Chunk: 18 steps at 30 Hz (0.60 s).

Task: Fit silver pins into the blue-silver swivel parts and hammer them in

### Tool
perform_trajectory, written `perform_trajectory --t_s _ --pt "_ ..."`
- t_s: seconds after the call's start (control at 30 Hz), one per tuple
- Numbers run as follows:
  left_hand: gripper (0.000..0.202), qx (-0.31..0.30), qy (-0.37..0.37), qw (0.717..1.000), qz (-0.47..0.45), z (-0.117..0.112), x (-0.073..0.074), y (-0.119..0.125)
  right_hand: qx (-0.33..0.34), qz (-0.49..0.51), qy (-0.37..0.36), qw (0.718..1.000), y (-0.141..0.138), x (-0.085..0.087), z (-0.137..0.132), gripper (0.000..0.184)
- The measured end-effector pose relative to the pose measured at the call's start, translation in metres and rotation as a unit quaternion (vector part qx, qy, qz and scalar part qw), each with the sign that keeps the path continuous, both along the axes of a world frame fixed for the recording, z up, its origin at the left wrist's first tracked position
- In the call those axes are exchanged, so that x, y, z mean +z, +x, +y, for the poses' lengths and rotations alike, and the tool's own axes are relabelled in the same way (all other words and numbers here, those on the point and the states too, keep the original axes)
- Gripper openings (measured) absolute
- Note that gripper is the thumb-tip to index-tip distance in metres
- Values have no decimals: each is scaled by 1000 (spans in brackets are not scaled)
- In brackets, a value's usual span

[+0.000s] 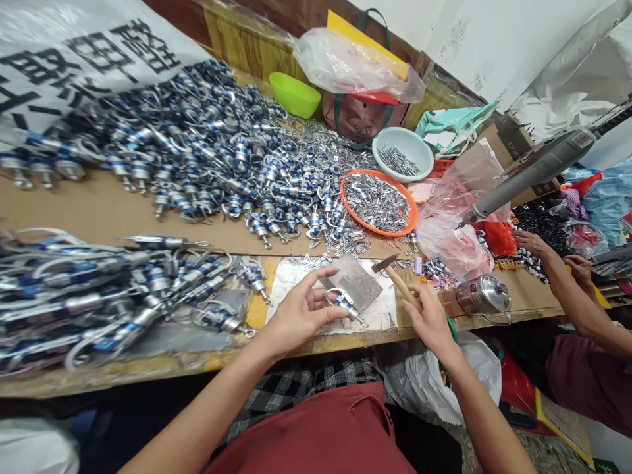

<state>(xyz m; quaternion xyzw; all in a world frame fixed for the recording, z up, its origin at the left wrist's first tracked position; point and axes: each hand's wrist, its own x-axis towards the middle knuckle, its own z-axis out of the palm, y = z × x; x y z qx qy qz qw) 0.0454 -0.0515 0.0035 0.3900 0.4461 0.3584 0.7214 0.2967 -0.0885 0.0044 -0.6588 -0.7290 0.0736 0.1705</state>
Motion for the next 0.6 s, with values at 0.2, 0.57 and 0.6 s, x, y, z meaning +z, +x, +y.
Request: perform_trajectory --t_s 0.2,0.57,0.6 --pt "78 3 13 1000 18 1 -2 -1 189 37 81 978 -28 37 -29 56" --pt "82 8 27 1000 8 1 -3 0 173 30 103 979 -35 21 -45 61" --pt "83 8 28 1000 8 0 -3 1 169 34 90 981 -35 19 -46 59"
